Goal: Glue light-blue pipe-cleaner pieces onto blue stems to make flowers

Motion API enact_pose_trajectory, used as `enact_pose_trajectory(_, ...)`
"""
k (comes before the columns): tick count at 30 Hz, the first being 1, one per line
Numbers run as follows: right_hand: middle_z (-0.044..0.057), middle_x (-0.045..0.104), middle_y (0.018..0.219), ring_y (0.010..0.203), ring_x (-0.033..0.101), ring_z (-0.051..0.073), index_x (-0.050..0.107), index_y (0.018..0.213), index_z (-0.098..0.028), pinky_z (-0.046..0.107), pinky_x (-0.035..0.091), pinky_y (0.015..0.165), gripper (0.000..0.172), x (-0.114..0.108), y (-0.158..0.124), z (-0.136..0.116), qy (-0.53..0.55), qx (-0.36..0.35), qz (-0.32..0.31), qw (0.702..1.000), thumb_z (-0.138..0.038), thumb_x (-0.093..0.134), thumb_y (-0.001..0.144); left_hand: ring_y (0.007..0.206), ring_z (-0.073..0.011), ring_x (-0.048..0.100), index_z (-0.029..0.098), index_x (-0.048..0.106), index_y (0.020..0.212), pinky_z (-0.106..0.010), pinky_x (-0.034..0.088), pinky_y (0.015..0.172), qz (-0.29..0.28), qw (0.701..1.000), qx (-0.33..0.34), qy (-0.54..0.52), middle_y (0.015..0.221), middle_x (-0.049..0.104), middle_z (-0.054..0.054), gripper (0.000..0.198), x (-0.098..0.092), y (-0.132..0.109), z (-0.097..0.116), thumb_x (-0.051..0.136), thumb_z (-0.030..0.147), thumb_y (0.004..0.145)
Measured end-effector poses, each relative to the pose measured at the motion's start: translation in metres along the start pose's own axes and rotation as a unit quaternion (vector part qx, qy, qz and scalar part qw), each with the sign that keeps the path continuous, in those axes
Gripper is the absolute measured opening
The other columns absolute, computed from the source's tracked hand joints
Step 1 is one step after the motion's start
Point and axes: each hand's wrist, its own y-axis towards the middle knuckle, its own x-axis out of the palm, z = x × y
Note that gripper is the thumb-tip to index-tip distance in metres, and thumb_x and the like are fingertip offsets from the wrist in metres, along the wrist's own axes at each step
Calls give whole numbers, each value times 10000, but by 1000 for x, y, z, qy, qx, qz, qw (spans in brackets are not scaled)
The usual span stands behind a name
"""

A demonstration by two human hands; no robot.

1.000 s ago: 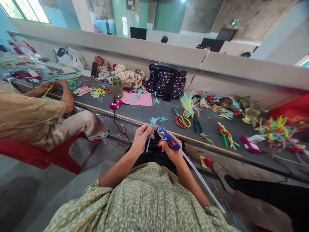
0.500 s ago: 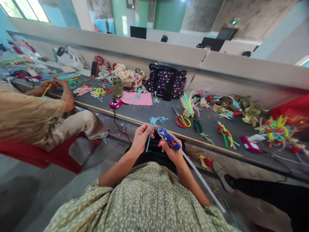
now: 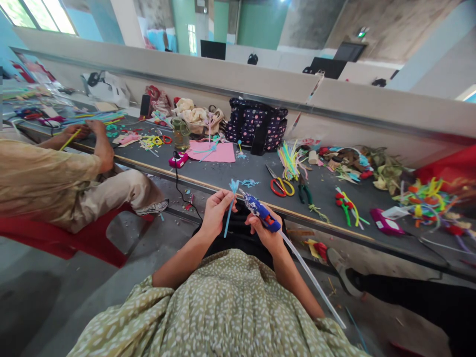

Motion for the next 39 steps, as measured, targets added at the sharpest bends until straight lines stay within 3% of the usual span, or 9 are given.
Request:
enact_pose_trajectory(8, -29, 619, 605, 421, 529, 99, 600, 887, -196, 238, 406, 429, 296, -1, -1, 0, 0, -8, -7, 1000, -452, 729, 812, 543, -70, 539, 154, 634, 715, -195, 423, 563, 28, 997, 48, 62, 662, 616, 17, 236, 1, -2, 1, 735, 353, 792)
enact_pose_trajectory(39, -36, 595, 555, 418, 520, 105, 581, 826, -202, 243, 406, 427, 320, 2, -1, -4, -8, -9, -4, 1000, -485, 727, 804, 548, -67, 529, 145, 649, 754, -192, 451, 546, -3, 1000, 14, 27, 692, 605, 3, 311, 0, 0, -2, 726, 444, 798)
